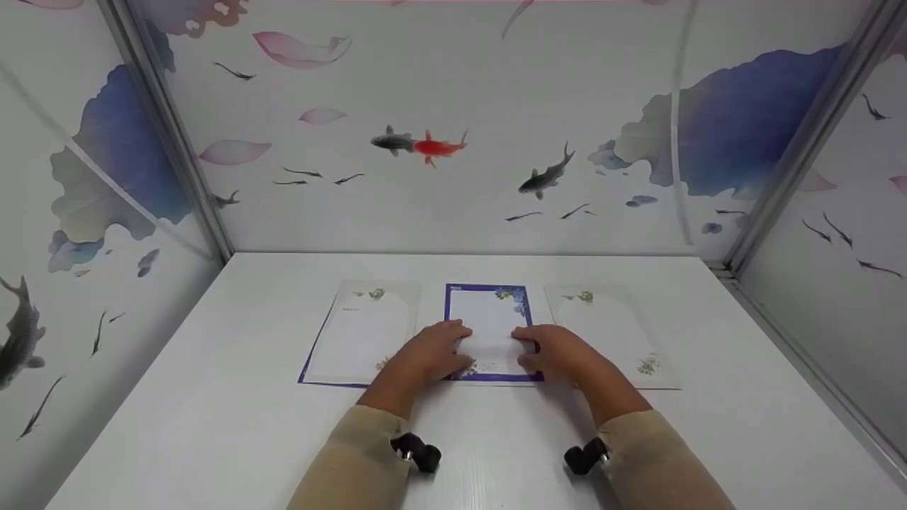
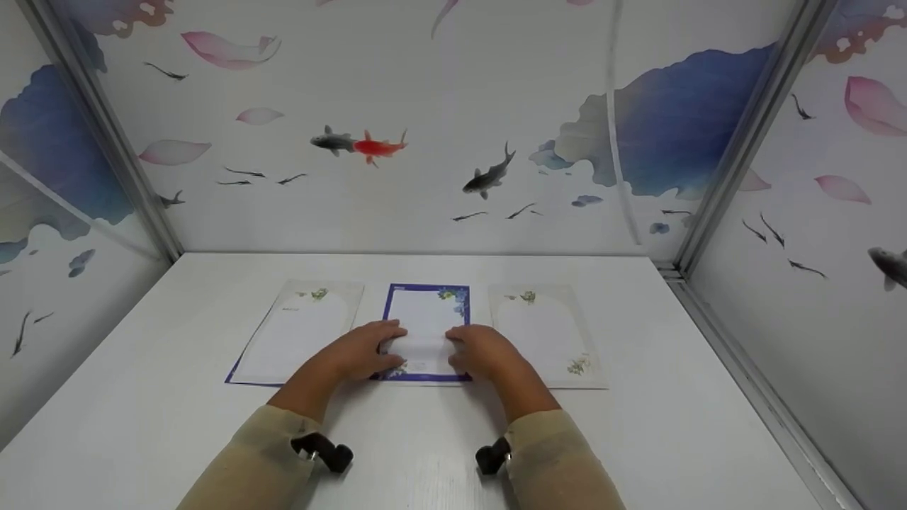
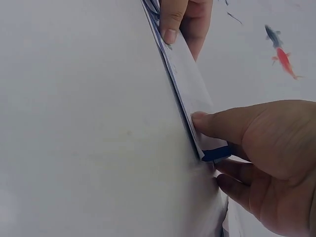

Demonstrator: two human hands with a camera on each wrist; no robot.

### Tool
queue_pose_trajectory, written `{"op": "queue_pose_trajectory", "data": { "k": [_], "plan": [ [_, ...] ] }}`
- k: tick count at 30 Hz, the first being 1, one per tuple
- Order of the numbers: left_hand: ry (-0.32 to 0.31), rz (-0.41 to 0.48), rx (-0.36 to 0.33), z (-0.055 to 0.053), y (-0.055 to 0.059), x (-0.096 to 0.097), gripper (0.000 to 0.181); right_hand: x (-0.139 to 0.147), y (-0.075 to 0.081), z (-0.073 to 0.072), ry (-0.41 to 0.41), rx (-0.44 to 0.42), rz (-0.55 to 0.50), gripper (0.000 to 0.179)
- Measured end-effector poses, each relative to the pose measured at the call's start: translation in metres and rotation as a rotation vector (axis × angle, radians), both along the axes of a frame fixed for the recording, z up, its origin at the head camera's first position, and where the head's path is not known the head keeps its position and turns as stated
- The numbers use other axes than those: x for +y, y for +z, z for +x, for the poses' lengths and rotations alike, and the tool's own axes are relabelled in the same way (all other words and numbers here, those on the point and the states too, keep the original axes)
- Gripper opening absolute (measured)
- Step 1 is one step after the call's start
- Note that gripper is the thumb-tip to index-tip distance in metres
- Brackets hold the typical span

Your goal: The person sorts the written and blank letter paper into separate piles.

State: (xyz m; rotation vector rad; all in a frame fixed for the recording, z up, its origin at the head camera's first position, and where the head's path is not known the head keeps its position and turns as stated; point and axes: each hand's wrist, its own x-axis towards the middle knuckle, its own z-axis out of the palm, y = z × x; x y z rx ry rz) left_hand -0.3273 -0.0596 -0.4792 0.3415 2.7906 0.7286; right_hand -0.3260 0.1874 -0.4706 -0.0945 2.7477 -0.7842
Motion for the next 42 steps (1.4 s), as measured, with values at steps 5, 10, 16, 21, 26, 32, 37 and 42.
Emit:
{"op": "queue_pose_trajectory", "data": {
  "k": [5,10,16,21,26,32,37,42],
  "plan": [
    [0.029,0.033,0.062,-0.001,-0.001,0.002,0.055,-0.002,-0.001,-0.002,0.005,0.083,-0.002,0.05],
    [0.065,0.012,0.16,-0.002,-0.002,0.004,0.055,-0.005,-0.001,-0.004,-0.001,0.163,0.002,0.047],
    [0.116,0.057,0.153,-0.003,-0.003,0.003,0.057,-0.007,0.0,-0.004,-0.032,0.164,-0.042,0.047],
    [0.195,0.197,0.103,-0.005,-0.005,0.004,0.057,-0.007,-0.001,-0.007,-0.119,0.164,-0.111,0.044],
    [0.349,0.362,0.091,-0.01,-0.005,0.007,0.056,-0.005,-0.001,-0.011,-0.258,0.139,-0.187,0.055],
    [0.433,0.447,0.065,-0.01,-0.003,0.008,0.057,-0.001,0.0,-0.011,-0.336,0.102,-0.3,0.062],
    [0.433,0.482,0.066,-0.008,-0.002,0.005,0.057,0.001,0.002,-0.011,-0.381,0.043,-0.435,0.064],
    [0.413,0.491,0.036,-0.007,-0.001,0.001,0.058,0.003,0.003,-0.011,-0.412,-0.029,-0.462,0.059]
  ]
}}
